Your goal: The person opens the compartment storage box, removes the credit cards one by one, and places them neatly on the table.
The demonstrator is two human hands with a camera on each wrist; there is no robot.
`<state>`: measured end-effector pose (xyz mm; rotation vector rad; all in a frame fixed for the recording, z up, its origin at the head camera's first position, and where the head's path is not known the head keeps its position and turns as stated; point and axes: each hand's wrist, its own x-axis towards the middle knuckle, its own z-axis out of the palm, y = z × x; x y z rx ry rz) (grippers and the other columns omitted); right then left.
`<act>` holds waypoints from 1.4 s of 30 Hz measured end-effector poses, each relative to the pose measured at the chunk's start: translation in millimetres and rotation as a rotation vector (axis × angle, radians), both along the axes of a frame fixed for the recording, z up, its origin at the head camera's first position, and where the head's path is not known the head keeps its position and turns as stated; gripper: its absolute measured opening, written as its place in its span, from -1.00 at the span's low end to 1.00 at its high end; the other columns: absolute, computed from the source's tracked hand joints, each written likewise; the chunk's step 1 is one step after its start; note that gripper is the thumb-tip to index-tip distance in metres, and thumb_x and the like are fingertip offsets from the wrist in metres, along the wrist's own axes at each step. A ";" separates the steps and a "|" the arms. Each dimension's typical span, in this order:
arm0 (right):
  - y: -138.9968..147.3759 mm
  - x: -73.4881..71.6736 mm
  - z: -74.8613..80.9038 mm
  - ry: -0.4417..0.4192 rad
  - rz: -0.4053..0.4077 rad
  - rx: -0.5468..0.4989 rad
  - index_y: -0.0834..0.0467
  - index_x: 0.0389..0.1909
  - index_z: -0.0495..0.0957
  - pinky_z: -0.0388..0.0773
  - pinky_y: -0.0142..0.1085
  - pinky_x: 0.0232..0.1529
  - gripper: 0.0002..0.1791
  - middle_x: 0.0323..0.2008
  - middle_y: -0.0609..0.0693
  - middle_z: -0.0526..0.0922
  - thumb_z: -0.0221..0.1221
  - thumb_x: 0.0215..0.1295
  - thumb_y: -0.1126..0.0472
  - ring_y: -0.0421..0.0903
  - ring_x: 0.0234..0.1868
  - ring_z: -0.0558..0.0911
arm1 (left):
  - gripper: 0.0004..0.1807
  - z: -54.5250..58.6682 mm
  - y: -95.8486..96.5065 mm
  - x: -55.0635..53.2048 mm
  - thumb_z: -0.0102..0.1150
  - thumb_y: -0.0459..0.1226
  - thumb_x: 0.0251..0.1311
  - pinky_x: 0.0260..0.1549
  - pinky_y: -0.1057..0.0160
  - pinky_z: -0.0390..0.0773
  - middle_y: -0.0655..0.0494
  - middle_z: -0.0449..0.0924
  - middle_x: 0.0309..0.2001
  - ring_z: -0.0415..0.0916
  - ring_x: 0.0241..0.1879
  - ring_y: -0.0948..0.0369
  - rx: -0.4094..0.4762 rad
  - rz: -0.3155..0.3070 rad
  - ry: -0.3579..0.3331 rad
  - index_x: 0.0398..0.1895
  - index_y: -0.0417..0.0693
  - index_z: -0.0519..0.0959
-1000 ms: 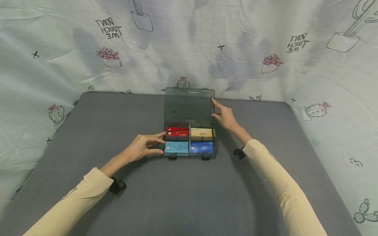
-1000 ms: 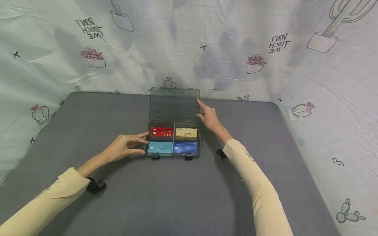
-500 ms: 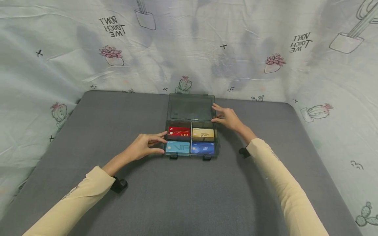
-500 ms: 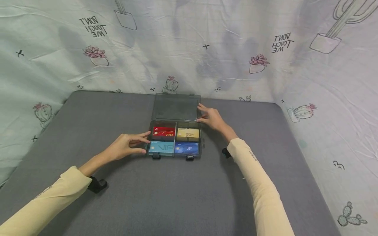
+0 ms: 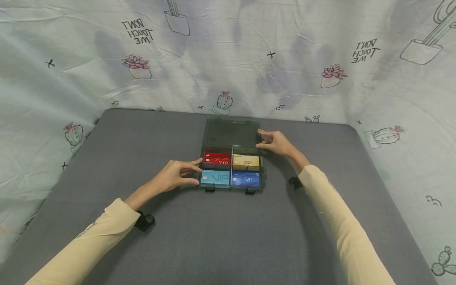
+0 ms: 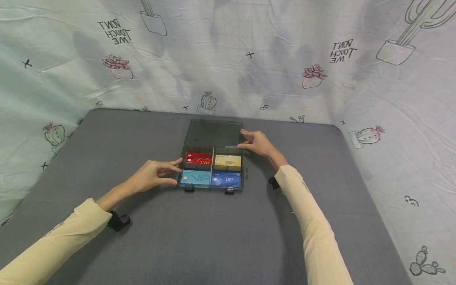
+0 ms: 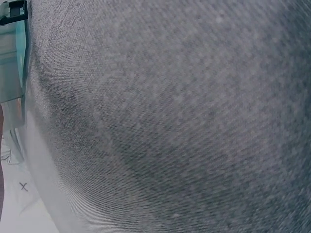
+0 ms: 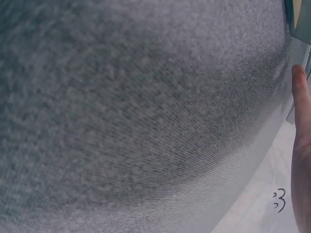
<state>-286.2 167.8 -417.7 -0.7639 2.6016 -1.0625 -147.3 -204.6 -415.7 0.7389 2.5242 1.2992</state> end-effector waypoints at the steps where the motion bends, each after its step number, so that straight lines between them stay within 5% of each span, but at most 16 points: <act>1: 0.4 0.0 0.2 -0.015 -0.002 -0.001 0.32 0.36 0.25 0.43 -0.40 -0.43 -0.29 0.37 0.21 0.25 0.29 0.24 0.20 0.10 -0.09 0.67 | -0.55 0.1 0.3 -0.4 0.42 -0.30 -0.02 0.07 0.14 0.52 -0.12 0.28 0.33 0.40 0.20 -0.02 -0.005 0.001 0.001 0.00 -0.25 0.63; 11: 3.4 1.2 -3.3 -0.092 -0.015 -0.037 0.30 0.39 0.20 0.59 -0.16 -0.10 -0.29 0.40 0.19 0.20 0.24 0.30 0.19 0.12 0.04 0.62 | -0.53 0.5 2.9 -2.2 0.42 -0.31 -0.04 0.06 0.12 0.53 -0.15 0.28 0.32 0.42 0.19 -0.04 -0.011 -0.008 -0.006 0.01 -0.27 0.63; 18: 11.0 5.7 -7.3 -0.140 -0.054 -0.152 0.27 0.39 0.25 0.53 0.05 0.09 -0.34 0.39 0.20 0.23 0.23 0.31 0.24 0.18 0.11 0.56 | -0.53 0.8 6.0 -3.2 0.42 -0.29 -0.03 0.08 0.11 0.52 -0.13 0.27 0.33 0.41 0.20 -0.02 -0.023 -0.009 -0.023 0.02 -0.25 0.63; 26: 24.5 18.1 -7.8 -0.146 -0.084 -0.273 0.28 0.30 0.37 0.61 -0.09 0.01 -0.43 0.20 0.25 0.48 0.23 0.29 0.26 0.01 -0.01 0.64 | -0.54 0.6 6.4 -4.1 0.42 -0.30 -0.03 0.09 0.10 0.50 -0.16 0.28 0.32 0.39 0.21 -0.03 -0.009 -0.003 -0.046 0.01 -0.27 0.63; 32: 34.8 35.0 -3.0 -0.113 -0.078 -0.345 0.37 0.26 0.38 0.64 -0.19 -0.03 -0.49 0.20 0.28 0.46 0.19 0.31 0.33 -0.17 -0.07 0.65 | -0.54 1.8 4.2 -4.2 0.43 -0.31 -0.04 0.09 0.09 0.50 -0.17 0.29 0.32 0.40 0.21 -0.04 0.003 0.000 -0.052 -0.01 -0.27 0.64; 42: 45.2 67.1 2.5 -0.166 -0.106 -0.410 0.46 0.23 0.36 0.65 -0.09 -0.09 -0.52 0.02 0.45 0.51 0.15 0.33 0.39 0.24 -0.10 0.64 | -0.54 3.1 2.2 -3.7 0.44 -0.34 -0.05 0.10 0.16 0.49 -0.11 0.29 0.32 0.41 0.21 0.03 -0.008 0.017 -0.078 0.00 -0.26 0.64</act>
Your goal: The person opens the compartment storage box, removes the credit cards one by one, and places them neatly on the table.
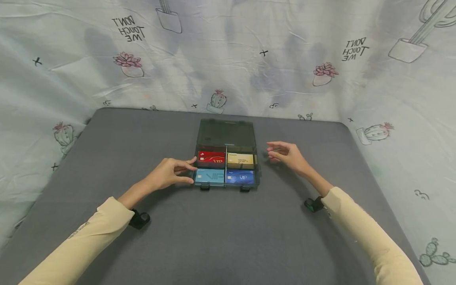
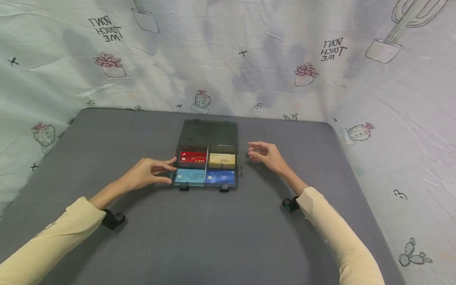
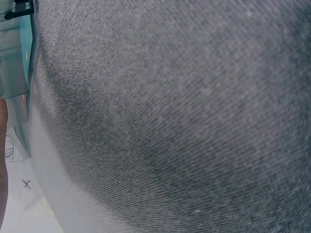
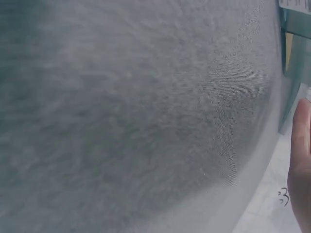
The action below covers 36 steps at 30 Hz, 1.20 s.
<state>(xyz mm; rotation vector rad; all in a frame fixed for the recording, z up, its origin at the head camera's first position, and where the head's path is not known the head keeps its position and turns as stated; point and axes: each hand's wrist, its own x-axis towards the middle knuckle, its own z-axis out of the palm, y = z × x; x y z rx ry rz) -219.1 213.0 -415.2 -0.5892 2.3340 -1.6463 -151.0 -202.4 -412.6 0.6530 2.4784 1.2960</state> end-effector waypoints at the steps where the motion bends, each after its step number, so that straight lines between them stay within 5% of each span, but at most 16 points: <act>1: 1.2 2.4 1.6 -0.006 -0.012 0.002 0.46 0.23 0.36 0.65 -0.08 -0.10 -0.52 0.01 0.46 0.52 0.15 0.33 0.37 0.24 -0.11 0.64 | -0.55 0.6 0.0 -0.2 0.44 -0.34 -0.04 0.10 0.16 0.49 -0.11 0.30 0.32 0.41 0.21 0.02 -0.003 0.000 0.001 0.00 -0.26 0.64; 14: 4.0 41.6 28.3 -0.227 -0.011 -0.021 0.34 0.35 0.27 0.53 -0.01 0.09 -0.43 0.20 0.43 0.39 0.14 0.38 0.25 0.33 0.11 0.49 | -0.52 3.5 0.1 0.0 0.43 -0.30 -0.02 0.13 0.10 0.46 -0.12 0.25 0.34 0.37 0.23 -0.01 -0.013 0.002 -0.026 0.02 -0.26 0.62; 27: -7.7 84.9 11.0 -0.362 0.073 -0.116 0.46 0.34 0.19 0.55 -0.08 0.10 -0.41 0.31 0.42 0.26 0.12 0.39 0.31 0.33 0.21 0.41 | -0.51 3.2 -0.6 0.3 0.44 -0.30 -0.03 0.14 0.08 0.44 -0.13 0.25 0.34 0.35 0.25 -0.03 -0.007 0.001 -0.020 0.03 -0.29 0.62; 36: -20.3 99.9 0.7 -0.431 0.012 -0.159 0.46 0.32 0.23 0.54 -0.16 0.12 -0.41 0.31 0.38 0.26 0.15 0.36 0.29 0.14 0.22 0.45 | -0.51 2.7 -0.9 -0.2 0.43 -0.30 -0.02 0.14 0.09 0.45 -0.13 0.25 0.34 0.36 0.24 -0.02 -0.008 -0.002 -0.020 0.03 -0.28 0.61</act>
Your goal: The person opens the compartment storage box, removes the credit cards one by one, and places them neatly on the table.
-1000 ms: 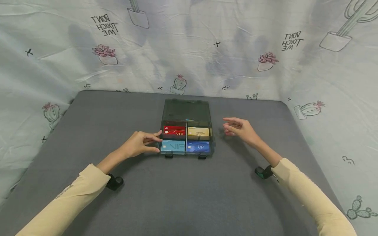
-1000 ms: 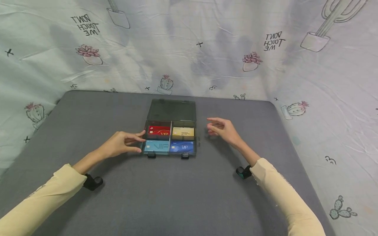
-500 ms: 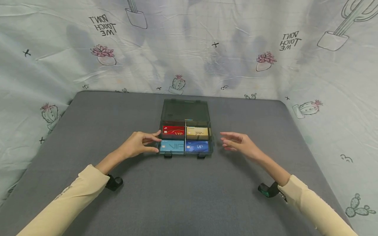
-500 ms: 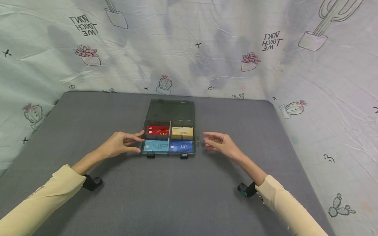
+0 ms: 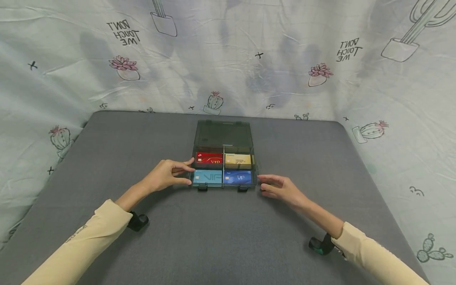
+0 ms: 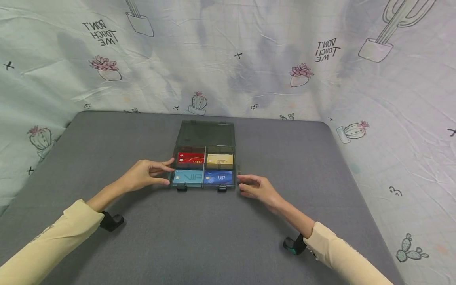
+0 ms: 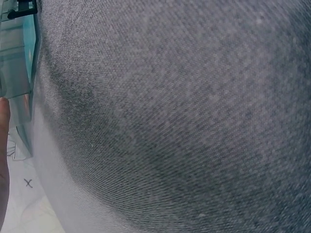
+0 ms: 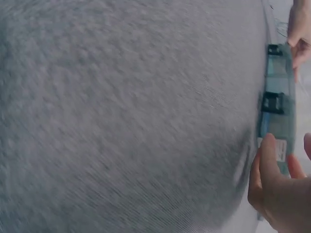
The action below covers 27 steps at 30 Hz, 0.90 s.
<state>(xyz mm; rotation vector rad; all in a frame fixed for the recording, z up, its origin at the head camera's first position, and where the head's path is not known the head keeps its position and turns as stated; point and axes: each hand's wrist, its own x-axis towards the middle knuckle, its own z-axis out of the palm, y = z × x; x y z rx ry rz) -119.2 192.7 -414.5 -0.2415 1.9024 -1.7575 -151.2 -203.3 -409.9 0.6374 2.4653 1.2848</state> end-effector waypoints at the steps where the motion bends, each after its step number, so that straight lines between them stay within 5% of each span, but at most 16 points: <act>1: -1.3 0.5 -1.5 -0.002 -0.011 -0.005 0.46 0.31 0.23 0.54 -0.17 0.12 -0.42 0.29 0.39 0.28 0.15 0.37 0.30 0.10 0.19 0.48 | -0.51 0.1 0.2 0.0 0.43 -0.30 -0.02 0.14 0.10 0.45 -0.12 0.25 0.34 0.36 0.24 -0.02 0.001 0.001 -0.001 0.03 -0.28 0.62; 9: -14.0 -0.6 -0.8 0.081 -0.067 0.016 0.35 0.32 0.27 0.60 -0.14 0.04 -0.43 0.21 0.37 0.35 0.17 0.35 0.27 0.18 0.10 0.53 | -0.51 -1.0 0.6 0.0 0.44 -0.32 -0.03 0.12 0.10 0.46 -0.17 0.25 0.33 0.35 0.24 -0.05 0.013 -0.002 0.002 0.02 -0.31 0.61; 18: -32.7 -10.9 6.1 0.338 -0.018 0.411 0.30 0.21 0.46 0.69 -0.22 -0.30 -0.57 -0.11 0.22 0.57 0.17 0.35 0.25 0.04 -0.26 0.72 | -0.52 -2.2 -0.9 0.6 0.41 -0.32 0.00 0.11 0.10 0.48 -0.20 0.25 0.33 0.37 0.23 -0.06 0.012 -0.007 0.011 0.03 -0.32 0.60; 27: -45.2 -22.0 17.4 0.420 0.100 0.669 0.34 0.23 0.44 0.27 -0.43 -0.67 -0.51 -0.58 0.04 0.58 0.20 0.32 0.24 -0.08 -0.50 0.69 | -0.53 -1.0 0.5 0.2 0.39 -0.33 0.02 0.13 0.09 0.47 -0.19 0.23 0.34 0.37 0.23 -0.05 0.009 -0.014 -0.001 0.04 -0.32 0.60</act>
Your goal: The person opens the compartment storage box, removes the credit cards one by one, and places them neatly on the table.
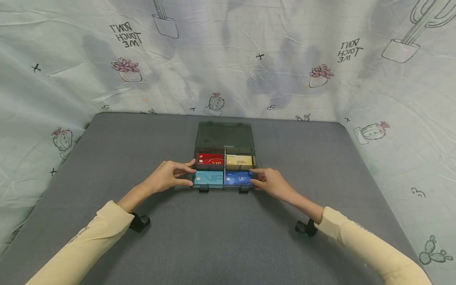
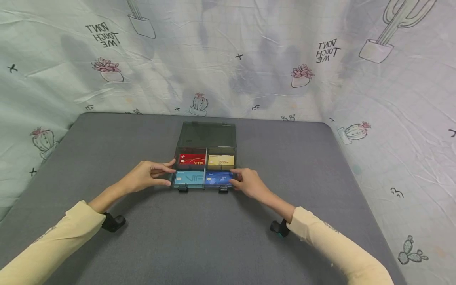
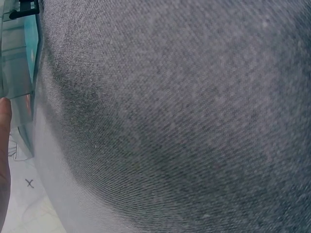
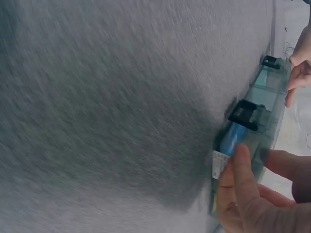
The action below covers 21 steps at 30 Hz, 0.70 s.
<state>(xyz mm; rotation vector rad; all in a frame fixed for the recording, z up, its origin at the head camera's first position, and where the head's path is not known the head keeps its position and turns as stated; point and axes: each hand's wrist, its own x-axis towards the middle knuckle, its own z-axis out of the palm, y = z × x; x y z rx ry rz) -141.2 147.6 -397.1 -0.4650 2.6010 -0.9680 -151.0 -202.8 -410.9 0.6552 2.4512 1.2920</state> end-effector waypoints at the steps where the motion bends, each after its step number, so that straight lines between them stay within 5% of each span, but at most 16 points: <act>1: -1.0 -1.1 1.6 -0.015 0.005 0.011 0.34 0.25 0.42 0.23 -0.43 -0.67 -0.49 -0.65 -0.01 0.51 0.20 0.32 0.24 -0.08 -0.51 0.69 | -0.53 0.0 0.1 0.0 0.39 -0.33 0.02 0.13 0.09 0.47 -0.19 0.23 0.34 0.37 0.23 -0.05 0.000 0.000 -0.001 0.04 -0.32 0.60; 3: -2.3 -2.8 5.0 -0.047 0.016 0.024 0.37 0.27 0.37 0.25 -0.44 -0.68 -0.46 -0.75 -0.05 0.36 0.19 0.33 0.24 -0.08 -0.51 0.69 | -0.53 0.1 0.2 -0.2 0.39 -0.33 0.02 0.13 0.08 0.47 -0.19 0.23 0.34 0.37 0.23 -0.05 0.001 -0.001 -0.003 0.04 -0.32 0.59; 7: -5.8 -4.9 11.5 -0.102 0.026 0.048 0.43 0.26 0.35 0.61 -0.40 -0.52 -0.46 -0.78 -0.13 0.12 0.18 0.34 0.27 -0.02 -0.51 0.70 | -0.53 0.0 0.6 -0.9 0.39 -0.35 0.01 0.13 0.08 0.47 -0.20 0.23 0.34 0.36 0.23 -0.06 0.011 -0.007 -0.004 0.04 -0.34 0.59; 12: -11.5 -7.8 14.3 -0.183 0.030 0.116 0.42 0.31 0.27 0.67 -0.29 -0.43 -0.45 -0.78 -0.03 0.26 0.11 0.40 0.25 -0.02 -0.42 0.73 | -0.52 0.1 0.3 -0.9 0.40 -0.35 0.01 0.13 0.07 0.47 -0.20 0.23 0.34 0.36 0.23 -0.05 0.009 -0.006 -0.004 0.05 -0.34 0.59; 15: -14.2 -8.2 14.5 -0.257 0.029 0.124 0.43 0.36 0.18 0.69 -0.27 -0.31 -0.43 -0.39 0.26 0.60 0.05 0.45 0.25 0.00 -0.30 0.73 | -0.52 -0.3 -0.1 -0.8 0.40 -0.34 0.01 0.13 0.07 0.46 -0.20 0.24 0.34 0.36 0.23 -0.05 0.008 -0.002 -0.004 0.04 -0.33 0.59; 18: -17.1 -7.6 15.0 -0.308 0.032 0.120 0.47 0.38 0.10 0.68 -0.25 -0.19 -0.42 0.10 0.46 0.43 -0.01 0.48 0.27 0.04 -0.22 0.72 | -0.53 -0.3 -0.2 -0.5 0.40 -0.34 0.02 0.14 0.07 0.46 -0.19 0.24 0.34 0.36 0.23 -0.05 0.002 0.003 -0.005 0.04 -0.32 0.59; 21: -20.1 -7.1 15.5 -0.323 0.038 0.135 0.52 0.37 0.05 0.68 -0.27 -0.17 -0.42 0.23 0.50 0.29 -0.04 0.49 0.29 0.05 -0.20 0.71 | -0.53 -0.4 -0.2 -0.2 0.40 -0.33 0.02 0.13 0.06 0.46 -0.18 0.24 0.34 0.37 0.23 -0.04 -0.004 0.009 -0.005 0.04 -0.32 0.60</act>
